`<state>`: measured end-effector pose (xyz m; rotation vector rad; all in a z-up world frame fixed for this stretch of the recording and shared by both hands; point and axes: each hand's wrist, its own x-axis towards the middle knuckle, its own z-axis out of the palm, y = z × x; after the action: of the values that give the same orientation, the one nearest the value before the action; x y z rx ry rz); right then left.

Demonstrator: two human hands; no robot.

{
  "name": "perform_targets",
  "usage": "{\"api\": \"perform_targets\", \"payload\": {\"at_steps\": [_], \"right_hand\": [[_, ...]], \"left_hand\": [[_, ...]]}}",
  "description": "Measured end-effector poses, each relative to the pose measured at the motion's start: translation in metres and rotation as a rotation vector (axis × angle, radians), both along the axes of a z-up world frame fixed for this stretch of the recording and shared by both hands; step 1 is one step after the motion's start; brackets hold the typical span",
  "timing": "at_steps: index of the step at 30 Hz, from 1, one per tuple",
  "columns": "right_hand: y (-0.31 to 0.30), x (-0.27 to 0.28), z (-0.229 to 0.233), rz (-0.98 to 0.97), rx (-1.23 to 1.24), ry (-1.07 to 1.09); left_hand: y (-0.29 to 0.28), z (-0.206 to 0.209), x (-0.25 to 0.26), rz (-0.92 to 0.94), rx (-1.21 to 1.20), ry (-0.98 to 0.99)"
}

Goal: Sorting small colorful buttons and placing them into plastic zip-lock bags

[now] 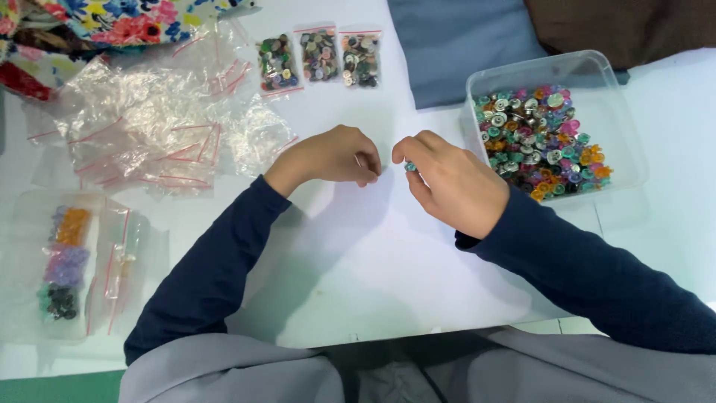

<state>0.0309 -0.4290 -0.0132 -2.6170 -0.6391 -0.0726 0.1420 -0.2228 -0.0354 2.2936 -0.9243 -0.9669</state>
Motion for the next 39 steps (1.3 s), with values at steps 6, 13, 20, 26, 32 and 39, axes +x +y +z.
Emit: {"api": "perform_targets", "payload": {"at_steps": [6,13,20,26,32,39], "right_hand": [[-0.004,0.015,-0.069,-0.130,-0.442,-0.084],[-0.014,0.005,-0.094,-0.174,-0.397,-0.097],[-0.017,0.003,-0.093,-0.169,-0.470,-0.291],[-0.024,0.006,-0.115,-0.138,-0.359,-0.292],[-0.021,0.008,-0.116,-0.134,-0.257,-0.313],[-0.022,0.010,-0.117,-0.106,-0.200,-0.359]], "left_hand": [[-0.018,-0.039,-0.002,-0.003,-0.170,-0.119],[-0.034,-0.060,-0.006,0.023,-0.260,-0.125],[-0.031,-0.046,-0.002,0.052,-0.199,-0.162],[-0.029,-0.047,-0.001,0.073,-0.134,-0.182],[-0.024,-0.033,-0.008,0.067,-0.163,-0.181],[-0.021,-0.034,-0.007,0.066,-0.160,-0.270]]}}
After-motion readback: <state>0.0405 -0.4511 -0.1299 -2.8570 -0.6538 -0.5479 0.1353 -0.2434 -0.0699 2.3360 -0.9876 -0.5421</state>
